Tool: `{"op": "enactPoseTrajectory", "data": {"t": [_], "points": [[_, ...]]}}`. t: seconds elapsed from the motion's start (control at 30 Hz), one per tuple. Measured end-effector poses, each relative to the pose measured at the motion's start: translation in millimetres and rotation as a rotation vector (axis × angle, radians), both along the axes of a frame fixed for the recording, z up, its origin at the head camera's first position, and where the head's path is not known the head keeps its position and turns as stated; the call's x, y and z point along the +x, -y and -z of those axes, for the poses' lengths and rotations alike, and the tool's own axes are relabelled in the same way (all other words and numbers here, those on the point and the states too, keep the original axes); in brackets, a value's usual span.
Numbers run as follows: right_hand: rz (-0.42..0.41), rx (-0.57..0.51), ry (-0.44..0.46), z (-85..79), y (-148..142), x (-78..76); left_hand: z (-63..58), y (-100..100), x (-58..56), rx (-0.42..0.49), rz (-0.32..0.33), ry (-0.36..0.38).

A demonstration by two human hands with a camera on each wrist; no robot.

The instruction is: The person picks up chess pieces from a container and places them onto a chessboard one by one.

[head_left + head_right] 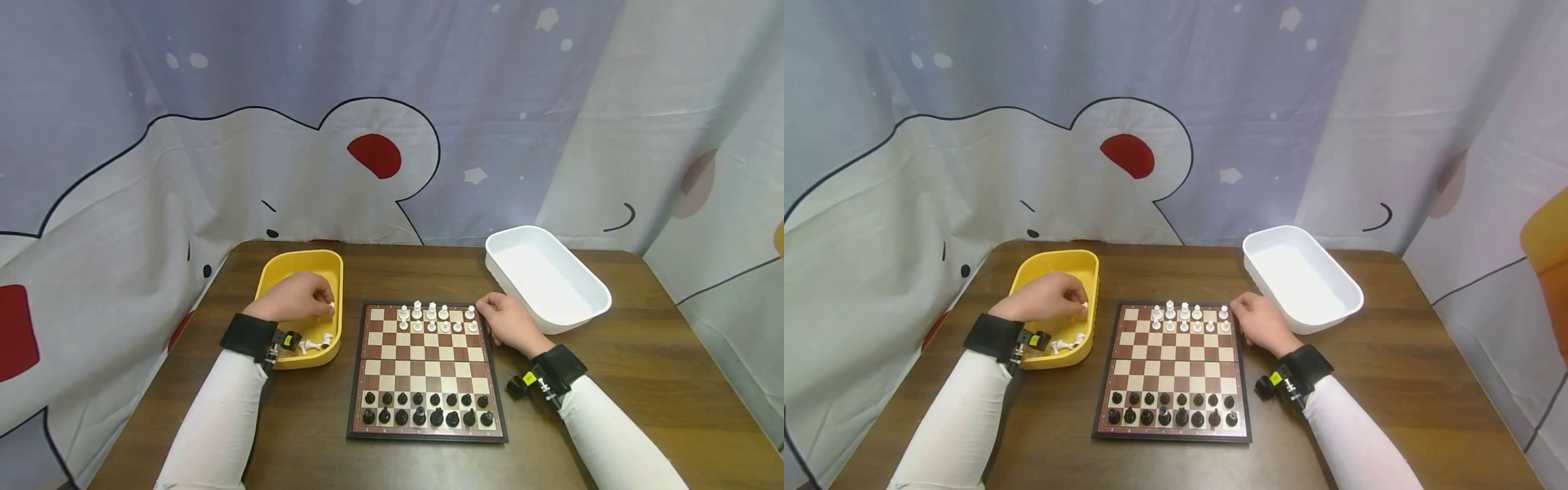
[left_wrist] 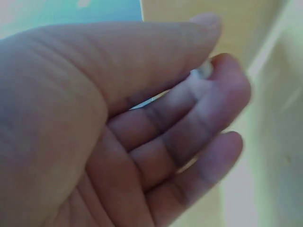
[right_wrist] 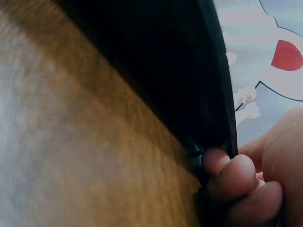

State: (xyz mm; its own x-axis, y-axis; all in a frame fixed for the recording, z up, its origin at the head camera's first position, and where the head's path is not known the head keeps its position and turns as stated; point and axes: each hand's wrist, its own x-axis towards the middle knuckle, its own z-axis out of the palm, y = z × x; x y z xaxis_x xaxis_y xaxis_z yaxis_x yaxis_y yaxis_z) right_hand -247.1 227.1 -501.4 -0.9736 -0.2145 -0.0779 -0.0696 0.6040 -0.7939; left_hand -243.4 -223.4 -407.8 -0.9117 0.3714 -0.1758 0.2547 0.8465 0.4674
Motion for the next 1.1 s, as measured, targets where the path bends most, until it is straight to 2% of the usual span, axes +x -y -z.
{"op": "enactPoseTrajectory", "data": {"t": [0.23, 0.33, 0.6, 0.77, 0.93, 1.1], "points": [[0.001, 0.001, 0.002, -2.2, 0, 0.6, -4.5, 0, -2.0, 0.019, -0.047, -0.12], [0.003, 0.007, 0.0, -2.4, 1, 0.6, -6.2, -1, -2.5, 0.033, -0.049, -0.18], [-0.005, 0.001, -0.004, -0.3, 0, 0.2, -14.2, -13, 2.7, 0.046, 0.0, -0.328], [-0.007, -0.001, -0.002, -0.8, 1, 0.5, -21.9, -24, 8.8, 0.048, 0.06, -0.405], [-0.004, -0.002, 0.0, -1.8, 1, 0.6, -26.0, -38, 12.0, 0.072, 0.098, -0.4], [-0.004, -0.002, 0.003, -1.1, -1, 0.4, -24.6, -51, 15.7, 0.086, 0.125, -0.392]]}}
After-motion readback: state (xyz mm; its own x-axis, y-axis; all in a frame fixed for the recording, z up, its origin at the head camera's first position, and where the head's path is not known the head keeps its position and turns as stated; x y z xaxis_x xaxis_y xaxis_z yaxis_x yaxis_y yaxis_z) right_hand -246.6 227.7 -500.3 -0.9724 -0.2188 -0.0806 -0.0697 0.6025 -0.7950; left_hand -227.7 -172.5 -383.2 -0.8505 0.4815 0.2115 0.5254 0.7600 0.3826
